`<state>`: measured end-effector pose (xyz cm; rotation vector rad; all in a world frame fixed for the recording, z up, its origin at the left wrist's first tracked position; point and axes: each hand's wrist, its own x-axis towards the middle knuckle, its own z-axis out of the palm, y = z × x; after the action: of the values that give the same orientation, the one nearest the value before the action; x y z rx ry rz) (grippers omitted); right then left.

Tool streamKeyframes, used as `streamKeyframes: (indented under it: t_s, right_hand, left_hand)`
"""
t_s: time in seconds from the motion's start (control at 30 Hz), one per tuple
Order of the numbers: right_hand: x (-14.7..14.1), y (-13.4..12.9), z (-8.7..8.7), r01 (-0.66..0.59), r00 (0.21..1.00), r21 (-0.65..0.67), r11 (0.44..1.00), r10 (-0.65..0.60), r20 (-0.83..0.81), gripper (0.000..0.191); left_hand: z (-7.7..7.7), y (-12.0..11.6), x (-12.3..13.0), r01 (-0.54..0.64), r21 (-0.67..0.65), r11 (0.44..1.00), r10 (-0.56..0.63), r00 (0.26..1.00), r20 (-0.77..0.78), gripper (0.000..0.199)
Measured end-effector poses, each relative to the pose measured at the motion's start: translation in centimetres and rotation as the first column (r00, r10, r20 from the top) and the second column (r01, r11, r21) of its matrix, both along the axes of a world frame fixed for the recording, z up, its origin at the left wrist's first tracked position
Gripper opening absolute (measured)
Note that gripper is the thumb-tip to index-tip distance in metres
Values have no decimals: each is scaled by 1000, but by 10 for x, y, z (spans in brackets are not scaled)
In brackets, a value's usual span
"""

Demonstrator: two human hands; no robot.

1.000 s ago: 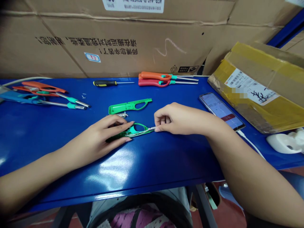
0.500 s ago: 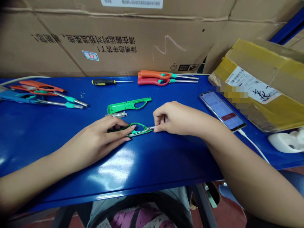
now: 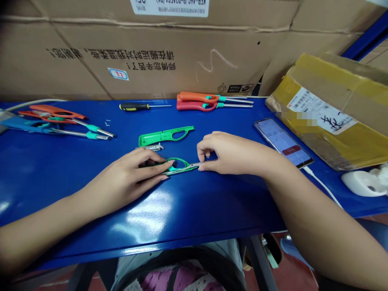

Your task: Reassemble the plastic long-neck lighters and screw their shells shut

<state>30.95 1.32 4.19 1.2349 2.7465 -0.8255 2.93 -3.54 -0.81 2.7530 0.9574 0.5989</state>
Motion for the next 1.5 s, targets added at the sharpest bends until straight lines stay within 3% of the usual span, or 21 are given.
streamKeyframes:
  t_s: [0.17, 0.33, 0.63, 1.0, 1.17, 1.37, 1.5]
  right_hand:
    - [-4, -1, -5, 109, 987, -78, 991, -117, -107, 37]
    - [-11, 1, -13, 97, 986, -55, 994, -104, -134, 37]
    - [-18, 1, -13, 194, 975, -121, 974, -205, -90, 28]
    - [-6, 0, -2, 110, 994, -123, 986, -111, -2, 24]
    - [-9, -3, -4, 71, 989, -57, 996, -77, -128, 24]
    - [-17, -9, -6, -111, 970, 84, 990, 126, -207, 9]
    - [-20, -12, -7, -125, 960, 107, 986, 148, -239, 4]
  left_hand:
    - [0, 1, 0, -3, -29, 1000, 4, 999, 45, 33]
    - [-1, 0, 0, -4, -28, 1000, 5, 998, 55, 33]
    - [-3, -2, 4, -19, -34, 999, 21, 997, 68, 33]
    - [2, 0, -2, 2, -35, 999, 2, 995, 104, 33]
    - [5, -2, -1, 11, -51, 999, -5, 993, 117, 24]
    - [8, -4, 0, 4, -51, 999, 3, 990, 144, 11]
    - [7, -3, 2, 17, -60, 998, -8, 988, 151, 11]
